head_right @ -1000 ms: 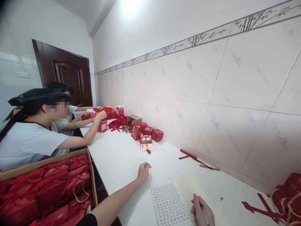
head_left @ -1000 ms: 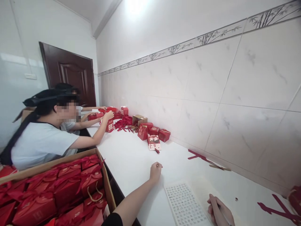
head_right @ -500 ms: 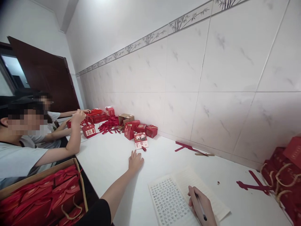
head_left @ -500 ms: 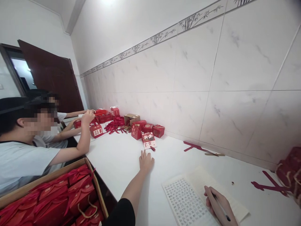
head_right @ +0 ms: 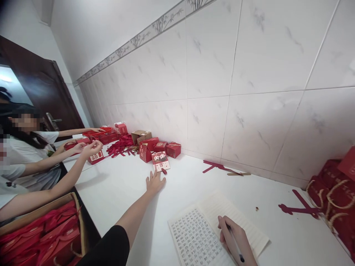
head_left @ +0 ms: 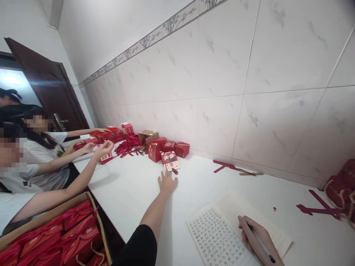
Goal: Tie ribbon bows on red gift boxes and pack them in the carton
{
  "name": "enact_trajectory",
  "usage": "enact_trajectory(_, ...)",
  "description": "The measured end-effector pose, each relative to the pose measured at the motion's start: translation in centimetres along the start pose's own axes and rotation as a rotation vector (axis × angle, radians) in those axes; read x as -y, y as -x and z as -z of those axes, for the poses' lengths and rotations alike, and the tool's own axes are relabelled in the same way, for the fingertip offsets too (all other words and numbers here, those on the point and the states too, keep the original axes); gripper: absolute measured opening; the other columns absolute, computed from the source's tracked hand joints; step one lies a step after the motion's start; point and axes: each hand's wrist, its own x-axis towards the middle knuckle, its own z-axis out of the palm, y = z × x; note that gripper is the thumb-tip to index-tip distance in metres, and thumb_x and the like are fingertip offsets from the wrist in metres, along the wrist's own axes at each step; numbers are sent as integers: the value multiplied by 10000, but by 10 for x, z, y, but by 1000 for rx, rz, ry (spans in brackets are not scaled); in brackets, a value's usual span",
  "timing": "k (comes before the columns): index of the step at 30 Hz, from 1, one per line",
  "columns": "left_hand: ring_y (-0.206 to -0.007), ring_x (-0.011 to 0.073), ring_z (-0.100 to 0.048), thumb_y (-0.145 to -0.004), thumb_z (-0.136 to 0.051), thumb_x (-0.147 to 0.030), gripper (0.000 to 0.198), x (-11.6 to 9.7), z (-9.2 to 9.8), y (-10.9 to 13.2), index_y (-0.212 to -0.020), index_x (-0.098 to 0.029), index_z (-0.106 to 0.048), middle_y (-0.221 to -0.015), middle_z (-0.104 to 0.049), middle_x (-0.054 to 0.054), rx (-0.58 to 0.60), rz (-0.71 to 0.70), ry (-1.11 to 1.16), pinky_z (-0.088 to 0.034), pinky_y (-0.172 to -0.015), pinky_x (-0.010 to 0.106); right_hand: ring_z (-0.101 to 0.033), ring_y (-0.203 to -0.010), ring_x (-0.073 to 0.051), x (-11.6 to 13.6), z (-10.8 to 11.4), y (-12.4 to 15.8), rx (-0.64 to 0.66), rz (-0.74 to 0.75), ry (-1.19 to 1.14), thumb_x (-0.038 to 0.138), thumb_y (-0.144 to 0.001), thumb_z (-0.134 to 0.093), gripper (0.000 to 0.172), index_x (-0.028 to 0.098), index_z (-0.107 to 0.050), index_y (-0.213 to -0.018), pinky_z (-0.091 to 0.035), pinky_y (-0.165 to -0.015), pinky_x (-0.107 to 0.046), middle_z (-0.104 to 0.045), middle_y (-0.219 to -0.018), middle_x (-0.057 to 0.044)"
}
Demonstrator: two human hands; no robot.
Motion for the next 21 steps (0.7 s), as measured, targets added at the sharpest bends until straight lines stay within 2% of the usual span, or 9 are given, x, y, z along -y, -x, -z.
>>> enact_trajectory(4,-1426,280,-77,-844,-333,-414,622,0,0,-1,-1415,-167,-311,-1538,-192,56,15,-4,-7,-109,-1130,497,-348,-334,-96,1,0,0,36,-12,6,648,-722,-475,478,191,-484,-584,-273,-374,-207,-454,-397,24)
enact_trajectory(9,-1421,286,-109,-852,-340,-380,571,-1,1,2,-1378,-158,-352,-1525,-232,88,-1,-26,-5,-120,-1123,517,-330,-315,-85,6,-2,3,-27,21,8,627,-739,-452,461,193,-466,-585,-253,-369,-199,-445,-388,34)
enact_trajectory(16,-1428,232,-99,-839,-361,-240,409,-3,4,-1,-1221,-189,-497,-1527,-231,29,-4,-246,-16,-160,-1137,426,-320,-304,-84,5,-4,2,-23,27,5,625,-740,-446,458,196,-459,-580,-244,-363,-198,-428,-370,42)
enact_trajectory(21,-1419,207,-155,-813,-362,-197,412,-2,4,-8,-1195,-144,-508,-1523,-240,68,26,-290,-26,-186,-1135,378,-329,-305,-90,4,-4,1,-20,16,39,618,-748,-438,454,199,-463,-576,-261,-367,-205,-425,-364,40)
